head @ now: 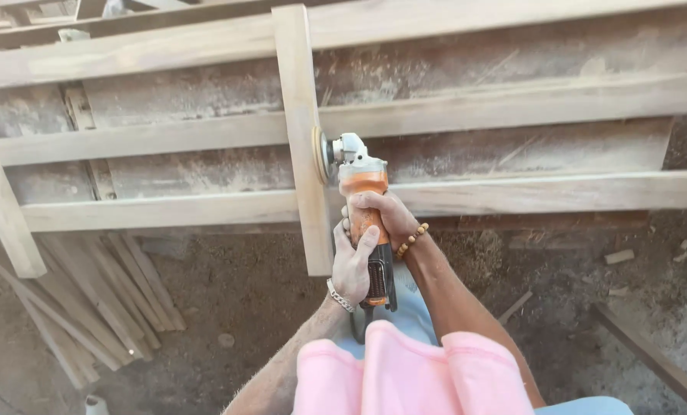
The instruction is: Sanding wooden furniture components using an electric angle grinder.
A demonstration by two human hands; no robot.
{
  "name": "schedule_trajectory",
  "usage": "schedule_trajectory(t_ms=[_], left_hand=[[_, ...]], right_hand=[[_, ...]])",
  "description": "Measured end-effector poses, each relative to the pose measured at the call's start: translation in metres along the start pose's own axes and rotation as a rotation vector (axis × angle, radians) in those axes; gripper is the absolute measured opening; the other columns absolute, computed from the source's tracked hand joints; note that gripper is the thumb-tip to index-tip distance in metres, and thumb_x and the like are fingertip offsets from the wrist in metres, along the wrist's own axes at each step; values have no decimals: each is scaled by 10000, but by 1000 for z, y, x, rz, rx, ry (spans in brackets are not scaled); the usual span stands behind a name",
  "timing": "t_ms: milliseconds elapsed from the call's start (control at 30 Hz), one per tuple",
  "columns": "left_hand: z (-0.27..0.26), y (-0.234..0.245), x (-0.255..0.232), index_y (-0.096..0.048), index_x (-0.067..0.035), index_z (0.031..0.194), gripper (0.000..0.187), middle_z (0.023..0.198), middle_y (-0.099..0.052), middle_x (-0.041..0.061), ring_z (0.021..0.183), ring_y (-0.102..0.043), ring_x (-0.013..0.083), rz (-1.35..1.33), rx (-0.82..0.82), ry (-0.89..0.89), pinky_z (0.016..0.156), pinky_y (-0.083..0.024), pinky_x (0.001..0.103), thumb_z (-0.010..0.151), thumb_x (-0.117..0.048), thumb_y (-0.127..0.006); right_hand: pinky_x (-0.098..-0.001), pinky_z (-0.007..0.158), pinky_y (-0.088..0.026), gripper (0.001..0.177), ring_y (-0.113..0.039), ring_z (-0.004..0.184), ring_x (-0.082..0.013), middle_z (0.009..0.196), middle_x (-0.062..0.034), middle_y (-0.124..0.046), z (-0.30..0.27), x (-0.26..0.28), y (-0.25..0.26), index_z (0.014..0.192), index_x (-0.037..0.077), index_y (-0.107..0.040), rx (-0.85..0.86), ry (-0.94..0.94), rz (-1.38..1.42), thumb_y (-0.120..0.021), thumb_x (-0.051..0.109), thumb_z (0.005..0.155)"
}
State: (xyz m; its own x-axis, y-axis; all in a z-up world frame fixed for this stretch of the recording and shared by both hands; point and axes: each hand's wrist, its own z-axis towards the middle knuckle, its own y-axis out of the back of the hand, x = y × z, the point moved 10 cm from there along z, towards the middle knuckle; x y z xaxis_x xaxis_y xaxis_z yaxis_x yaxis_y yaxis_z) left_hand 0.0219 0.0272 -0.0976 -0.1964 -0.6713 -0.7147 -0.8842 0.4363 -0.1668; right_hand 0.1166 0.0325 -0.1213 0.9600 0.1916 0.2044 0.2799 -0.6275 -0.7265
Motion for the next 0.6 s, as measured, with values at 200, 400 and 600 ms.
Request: schedule_trajectory(t_ms=[200, 400, 600], left_hand=[[-43, 15, 36, -358, 2, 1370, 565, 1223, -542, 94, 1065, -583, 138, -61, -3, 62, 875, -540, 282, 972, -252, -669], [-16, 13, 17, -384, 9, 1354, 549, 1209, -563, 92, 1049, -598, 129, 90, -11, -16, 869, -536, 275, 973, -266, -666], [-14, 20, 11, -388, 50, 1372, 578, 1220, -561, 106, 1069, -603, 142, 213, -10, -92, 895, -536, 285, 1007, -304, -664]], right_hand=[[-374, 720, -620, 377, -683, 775, -205, 914, -92, -657, -25, -54, 19, 1186, -5, -575, 34, -1, 40, -698, 128, 855], [-373, 642, -604, 385, -689, 703, -225, 881, -116, -662, -8, -30, 12, 1160, 2, -576, 45, 20, 15, -708, 172, 841], [-383, 645, -607, 419, -696, 721, -230, 895, -120, -665, -8, -25, 4, 1192, -7, -568, 49, 10, 16, -715, 188, 851]])
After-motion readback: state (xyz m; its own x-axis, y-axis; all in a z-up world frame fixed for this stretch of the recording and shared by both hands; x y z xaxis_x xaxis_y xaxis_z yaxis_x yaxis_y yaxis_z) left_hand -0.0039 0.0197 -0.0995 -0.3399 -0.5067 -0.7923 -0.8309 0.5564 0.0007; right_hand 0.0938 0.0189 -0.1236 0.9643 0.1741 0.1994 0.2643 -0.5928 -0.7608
